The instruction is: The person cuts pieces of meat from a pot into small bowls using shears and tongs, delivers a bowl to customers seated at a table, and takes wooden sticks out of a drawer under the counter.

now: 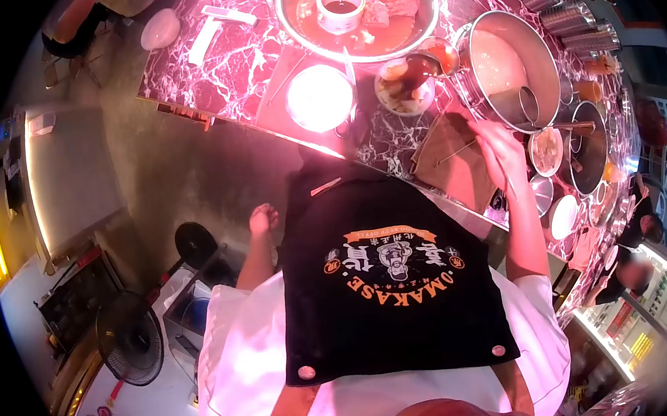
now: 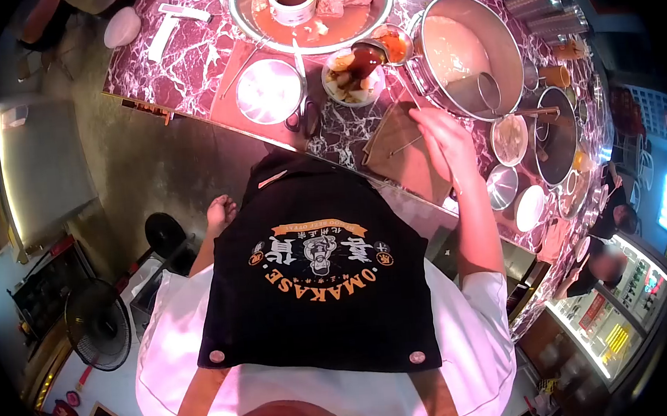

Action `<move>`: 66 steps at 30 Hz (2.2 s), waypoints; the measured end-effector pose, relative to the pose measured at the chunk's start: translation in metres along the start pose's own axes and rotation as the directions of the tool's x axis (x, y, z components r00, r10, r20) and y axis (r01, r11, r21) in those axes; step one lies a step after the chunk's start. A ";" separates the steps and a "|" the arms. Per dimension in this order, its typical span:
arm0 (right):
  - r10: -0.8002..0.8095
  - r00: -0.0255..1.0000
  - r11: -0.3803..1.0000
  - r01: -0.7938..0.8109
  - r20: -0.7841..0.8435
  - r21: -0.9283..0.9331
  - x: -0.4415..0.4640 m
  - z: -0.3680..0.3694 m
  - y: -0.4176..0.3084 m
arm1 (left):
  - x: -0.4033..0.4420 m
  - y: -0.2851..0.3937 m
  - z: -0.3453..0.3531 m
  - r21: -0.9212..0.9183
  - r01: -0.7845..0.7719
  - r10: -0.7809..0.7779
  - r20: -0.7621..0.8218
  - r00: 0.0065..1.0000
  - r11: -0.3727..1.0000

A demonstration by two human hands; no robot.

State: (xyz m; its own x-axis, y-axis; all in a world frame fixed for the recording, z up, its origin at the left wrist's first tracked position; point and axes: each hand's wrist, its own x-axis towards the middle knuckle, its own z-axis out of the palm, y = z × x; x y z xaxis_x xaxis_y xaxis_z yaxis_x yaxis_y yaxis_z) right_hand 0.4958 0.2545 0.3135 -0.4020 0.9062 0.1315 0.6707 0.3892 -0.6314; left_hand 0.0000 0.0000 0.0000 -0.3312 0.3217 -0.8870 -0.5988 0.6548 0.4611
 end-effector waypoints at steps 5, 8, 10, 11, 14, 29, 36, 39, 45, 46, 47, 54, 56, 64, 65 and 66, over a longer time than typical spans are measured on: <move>-0.070 0.994 0.983 0.082 -0.078 0.163 0.039 0.006 -0.008 | -0.005 0.005 0.006 -0.031 -0.004 0.004 -0.022 1.000 1.000; -0.256 0.946 0.965 0.261 -0.200 -0.001 0.128 0.049 -0.005 | 0.010 0.006 -0.009 -0.068 -0.020 0.022 0.033 0.999 0.998; -0.203 0.966 0.978 0.207 -0.161 0.003 0.186 0.086 -0.004 | 0.017 0.002 -0.026 -0.036 -0.030 0.031 0.023 0.999 0.999; -0.259 0.945 0.961 0.273 -0.201 0.042 0.214 0.112 0.010 | 0.019 0.005 -0.034 0.013 -0.024 0.024 0.016 1.000 1.000; -0.237 0.962 0.970 0.242 -0.138 0.014 0.268 0.161 0.025 | 0.009 0.020 -0.045 -0.039 -0.016 0.011 -0.120 0.993 0.999; 0.682 0.731 0.440 -0.378 -0.029 0.814 0.278 0.189 0.031 | 0.059 0.121 -0.073 -0.138 0.041 -0.039 0.012 0.999 0.990; 0.683 0.730 0.269 -0.215 -0.029 0.939 0.225 0.150 0.015 | 0.089 0.188 -0.044 0.014 -0.080 0.081 -0.047 0.996 0.997; 0.585 0.811 0.218 -0.137 -0.017 0.966 0.191 0.119 0.012 | 0.089 0.186 -0.038 0.034 -0.102 0.102 0.014 0.995 0.994; 0.624 0.781 0.366 -0.255 -0.032 0.895 0.114 0.047 -0.019 | 0.065 0.110 -0.029 0.027 -0.068 0.068 0.012 0.998 0.997; 0.628 0.778 0.414 -0.300 -0.032 0.859 0.102 0.038 -0.018 | 0.060 0.091 -0.029 0.021 -0.057 0.057 0.009 0.998 0.998; 0.632 0.775 0.460 -0.343 -0.030 0.819 0.090 0.030 -0.017 | 0.053 0.069 -0.031 0.014 -0.045 0.045 0.003 0.999 0.999; 0.413 0.911 0.717 -0.334 0.013 0.611 0.014 0.012 0.012 | -0.026 -0.072 -0.043 -0.054 0.068 -0.075 -0.131 0.989 0.996; 0.056 0.995 0.965 -0.034 -0.079 0.259 0.001 0.004 0.017 | -0.046 -0.110 -0.063 -0.122 0.063 -0.084 -0.170 0.982 0.991; -0.146 0.975 0.989 0.145 -0.169 -0.015 -0.032 0.040 0.075 | -0.123 -0.220 -0.271 0.640 -0.385 0.739 -0.486 0.467 0.665; 0.112 0.986 0.994 -0.109 0.127 -0.031 -0.027 0.048 0.094 | -0.157 -0.211 -0.275 0.338 -0.556 0.591 -0.715 0.374 0.759; -0.136 0.986 0.944 0.159 0.099 -0.288 -0.032 0.068 0.133 | -0.197 -0.196 -0.285 0.263 -0.561 0.498 -0.807 0.317 0.785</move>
State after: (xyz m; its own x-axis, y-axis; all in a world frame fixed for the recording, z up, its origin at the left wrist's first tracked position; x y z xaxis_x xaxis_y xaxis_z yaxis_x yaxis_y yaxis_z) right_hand 0.5555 0.2659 0.1732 -0.5490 0.8240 0.1401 0.7491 0.5594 -0.3548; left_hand -0.0249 -0.3865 0.0917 -0.9917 -0.1242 -0.0324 -0.0922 0.5138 0.8529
